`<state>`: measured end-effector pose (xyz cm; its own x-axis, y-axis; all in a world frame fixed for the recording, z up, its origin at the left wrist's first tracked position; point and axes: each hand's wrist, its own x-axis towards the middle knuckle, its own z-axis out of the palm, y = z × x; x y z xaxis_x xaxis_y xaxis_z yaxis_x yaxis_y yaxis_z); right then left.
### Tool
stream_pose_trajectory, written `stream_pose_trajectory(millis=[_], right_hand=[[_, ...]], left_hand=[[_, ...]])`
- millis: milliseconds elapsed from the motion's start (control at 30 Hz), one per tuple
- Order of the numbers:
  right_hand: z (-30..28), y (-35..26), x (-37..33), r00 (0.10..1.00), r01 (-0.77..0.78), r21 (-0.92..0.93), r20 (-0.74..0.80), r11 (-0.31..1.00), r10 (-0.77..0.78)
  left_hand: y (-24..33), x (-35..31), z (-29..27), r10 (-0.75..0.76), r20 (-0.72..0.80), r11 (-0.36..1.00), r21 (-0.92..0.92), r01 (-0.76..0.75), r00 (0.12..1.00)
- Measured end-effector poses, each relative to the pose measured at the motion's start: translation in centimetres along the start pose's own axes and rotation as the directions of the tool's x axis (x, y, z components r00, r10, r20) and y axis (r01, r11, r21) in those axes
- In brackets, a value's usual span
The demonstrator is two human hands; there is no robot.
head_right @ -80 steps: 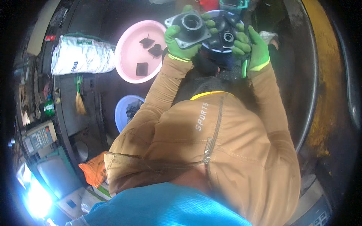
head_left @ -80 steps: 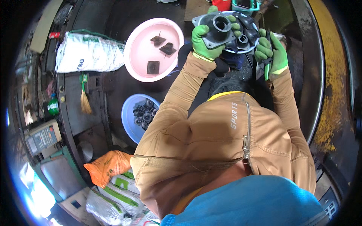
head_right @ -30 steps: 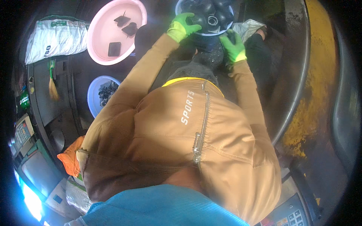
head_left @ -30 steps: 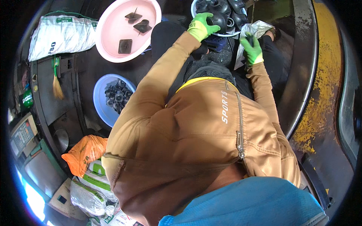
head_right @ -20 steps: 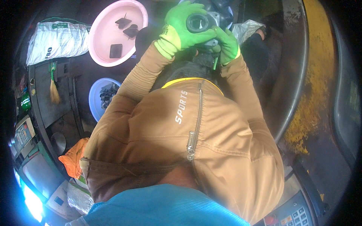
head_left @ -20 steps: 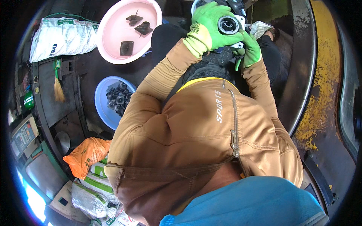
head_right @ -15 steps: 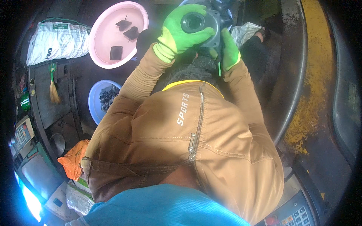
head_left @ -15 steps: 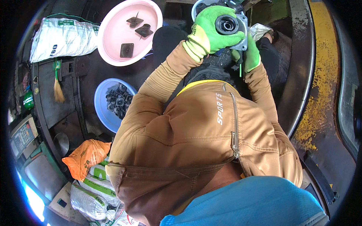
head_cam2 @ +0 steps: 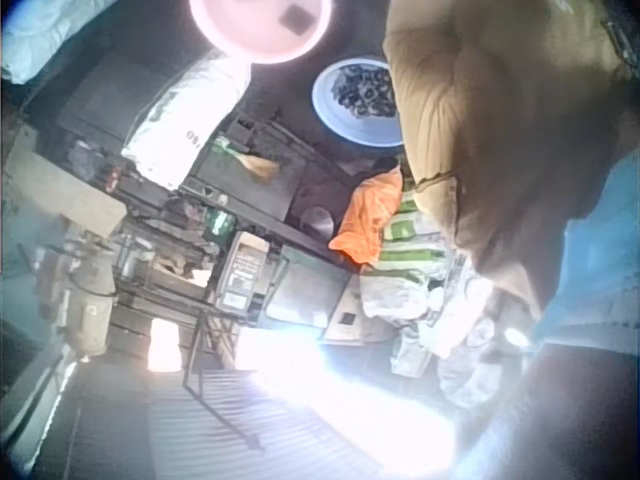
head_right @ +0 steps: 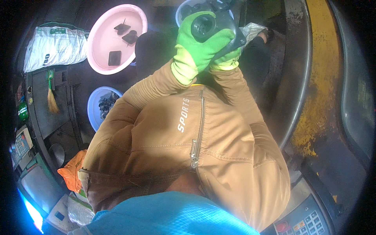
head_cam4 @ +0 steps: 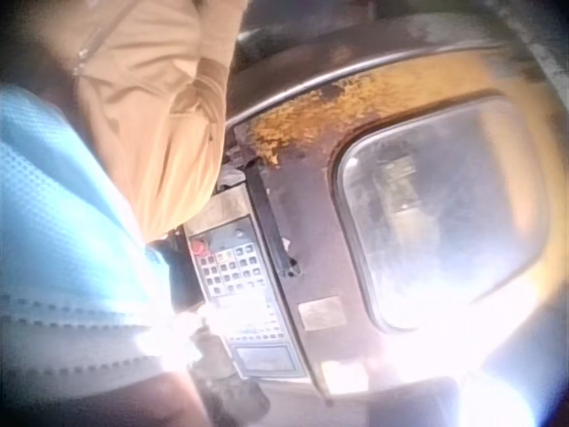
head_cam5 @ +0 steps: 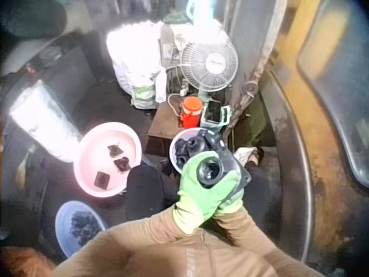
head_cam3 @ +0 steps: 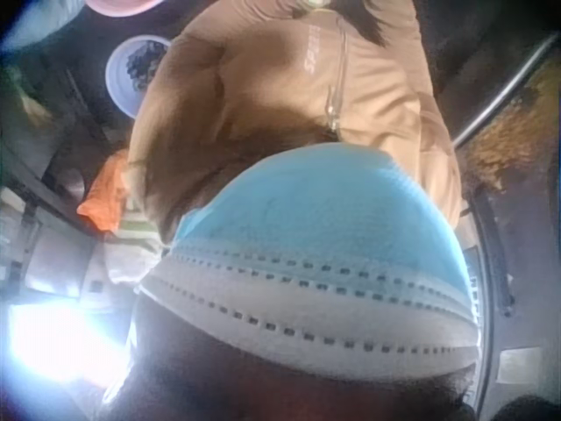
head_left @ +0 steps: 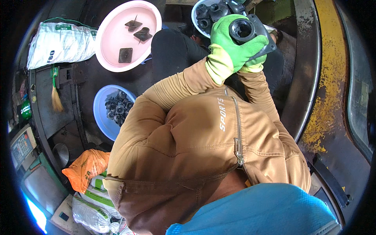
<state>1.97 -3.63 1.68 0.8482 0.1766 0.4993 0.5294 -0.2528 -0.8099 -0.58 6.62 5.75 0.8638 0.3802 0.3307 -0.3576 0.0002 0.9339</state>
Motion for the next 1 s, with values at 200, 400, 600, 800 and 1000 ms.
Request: stream_pose_trajectory(millis=[200, 400, 600, 800, 1000], right_hand=[[-1.2, -3.4, 1.7, 1.0, 0.008, 0.116, 0.022, 0.993, -0.011], [-2.5, -5.5, 2.3, 0.936, -0.245, 0.36, 0.328, 0.9, 0.124], [-4.0, -2.9, 0.9, 0.847, -0.259, 0.44, 0.531, 0.86, -0.017], [-4.0, -0.7, -0.4, 0.749, -0.329, 0.432, 0.661, 0.84, -0.046], [-1.9, 0.1, -0.1, 0.869, -0.03, 0.367, 0.469, 0.93, -0.158]], left_hand=[[1.8, 0.5, -0.9, -0.088, 0.142, 0.985, -0.134, 0.107, 0.986], [2.1, 2.0, -2.4, 0.034, 0.351, 0.999, -0.052, -0.017, 0.936], [2.3, 3.4, -4.2, 0.107, 0.684, 0.99, -0.142, -0.013, 0.721], [0.7, 4.2, -5.0, 0.159, 0.866, 0.964, -0.24, 0.114, 0.474], [-0.5, 6.8, -5.1, 0.184, 0.961, 0.929, -0.239, 0.284, 0.206]])
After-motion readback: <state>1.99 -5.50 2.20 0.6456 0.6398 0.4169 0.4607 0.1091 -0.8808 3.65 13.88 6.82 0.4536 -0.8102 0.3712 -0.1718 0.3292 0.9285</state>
